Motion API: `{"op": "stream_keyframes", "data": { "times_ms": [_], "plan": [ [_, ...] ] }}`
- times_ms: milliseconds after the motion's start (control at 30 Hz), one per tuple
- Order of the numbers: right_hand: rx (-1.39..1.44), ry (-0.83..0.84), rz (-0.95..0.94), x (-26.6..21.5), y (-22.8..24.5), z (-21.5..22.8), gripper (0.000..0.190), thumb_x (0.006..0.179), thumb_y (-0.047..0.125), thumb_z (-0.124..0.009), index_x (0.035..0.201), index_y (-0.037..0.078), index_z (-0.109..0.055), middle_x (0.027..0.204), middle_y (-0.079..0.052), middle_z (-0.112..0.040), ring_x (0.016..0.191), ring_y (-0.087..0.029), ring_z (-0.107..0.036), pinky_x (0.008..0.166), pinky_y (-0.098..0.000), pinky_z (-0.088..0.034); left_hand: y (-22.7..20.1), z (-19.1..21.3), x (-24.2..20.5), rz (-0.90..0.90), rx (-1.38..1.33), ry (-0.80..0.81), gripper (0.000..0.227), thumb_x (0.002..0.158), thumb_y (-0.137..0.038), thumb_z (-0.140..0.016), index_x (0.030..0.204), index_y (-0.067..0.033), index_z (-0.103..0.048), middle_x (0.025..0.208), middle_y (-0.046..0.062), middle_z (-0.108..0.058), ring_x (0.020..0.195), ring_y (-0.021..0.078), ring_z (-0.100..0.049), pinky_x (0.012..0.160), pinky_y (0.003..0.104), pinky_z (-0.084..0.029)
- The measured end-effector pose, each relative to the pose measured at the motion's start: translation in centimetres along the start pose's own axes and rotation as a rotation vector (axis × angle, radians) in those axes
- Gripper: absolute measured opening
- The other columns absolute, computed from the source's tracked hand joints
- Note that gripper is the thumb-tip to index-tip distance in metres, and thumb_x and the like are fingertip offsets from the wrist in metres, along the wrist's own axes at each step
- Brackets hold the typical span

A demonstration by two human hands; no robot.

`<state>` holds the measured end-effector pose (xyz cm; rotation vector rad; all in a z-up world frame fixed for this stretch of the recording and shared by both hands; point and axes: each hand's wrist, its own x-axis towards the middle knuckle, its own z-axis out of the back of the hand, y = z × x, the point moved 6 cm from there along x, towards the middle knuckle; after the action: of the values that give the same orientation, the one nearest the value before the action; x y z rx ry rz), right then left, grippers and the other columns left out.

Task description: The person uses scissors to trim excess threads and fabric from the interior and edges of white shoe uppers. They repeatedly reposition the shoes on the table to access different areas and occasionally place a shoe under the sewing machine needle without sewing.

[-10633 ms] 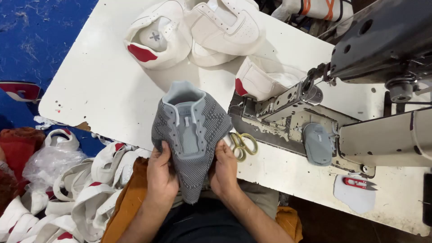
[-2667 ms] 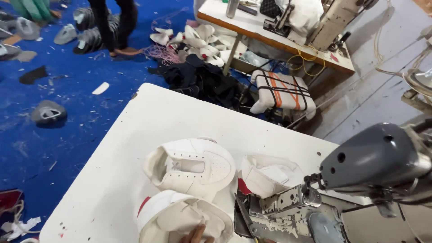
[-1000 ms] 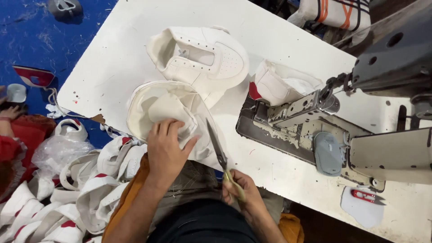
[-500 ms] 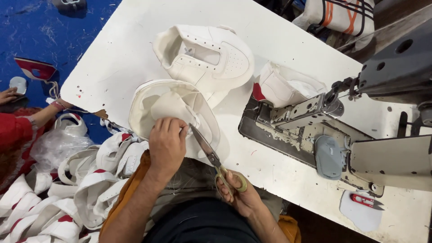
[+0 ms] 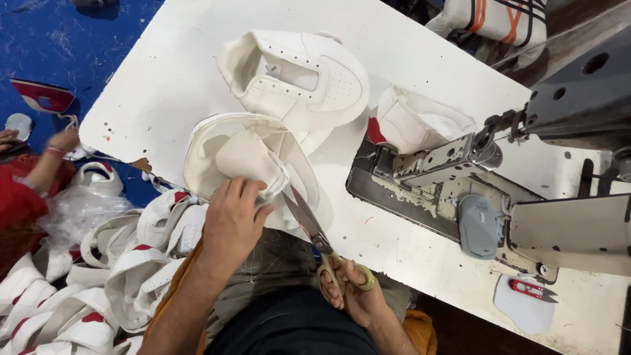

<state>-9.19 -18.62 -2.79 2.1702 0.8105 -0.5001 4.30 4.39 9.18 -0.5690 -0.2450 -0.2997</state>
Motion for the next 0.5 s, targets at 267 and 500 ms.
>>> {"op": "stream_keyframes", "data": {
  "times_ms": [267, 500],
  "plan": [
    [-0.028, 0.072, -0.019, 0.6, 0.1, -0.2, 0.057, 0.094, 0.055, -0.065, 0.093, -0.002, -0.06, 0.069, -0.008, -0.058, 0.054, -0.016, -0.056, 0.047, -0.0248, -0.041, 1.2, -1.0, -0.8, 0.066, -0.037, -0.088, 0.015, 0.086, -0.012, -0.076, 0.094, -0.0057, -0.065, 0.095, 0.009, -0.065, 0.091, 0.0306, -0.064, 0.078, 0.043, -0.053],
    [-0.015, 0.133, -0.037, 1.3, 0.8, -2.5, 0.058, 0.095, 0.055, -0.066, 0.095, -0.003, -0.061, 0.07, -0.007, -0.058, 0.054, -0.014, -0.056, 0.046, -0.0224, -0.041, 1.4, -0.9, -0.6, 0.065, -0.043, -0.111, 0.012, 0.09, -0.008, -0.071, 0.094, -0.0006, -0.062, 0.093, 0.013, -0.065, 0.087, 0.0341, -0.062, 0.074, 0.046, -0.051]
  ]
}}
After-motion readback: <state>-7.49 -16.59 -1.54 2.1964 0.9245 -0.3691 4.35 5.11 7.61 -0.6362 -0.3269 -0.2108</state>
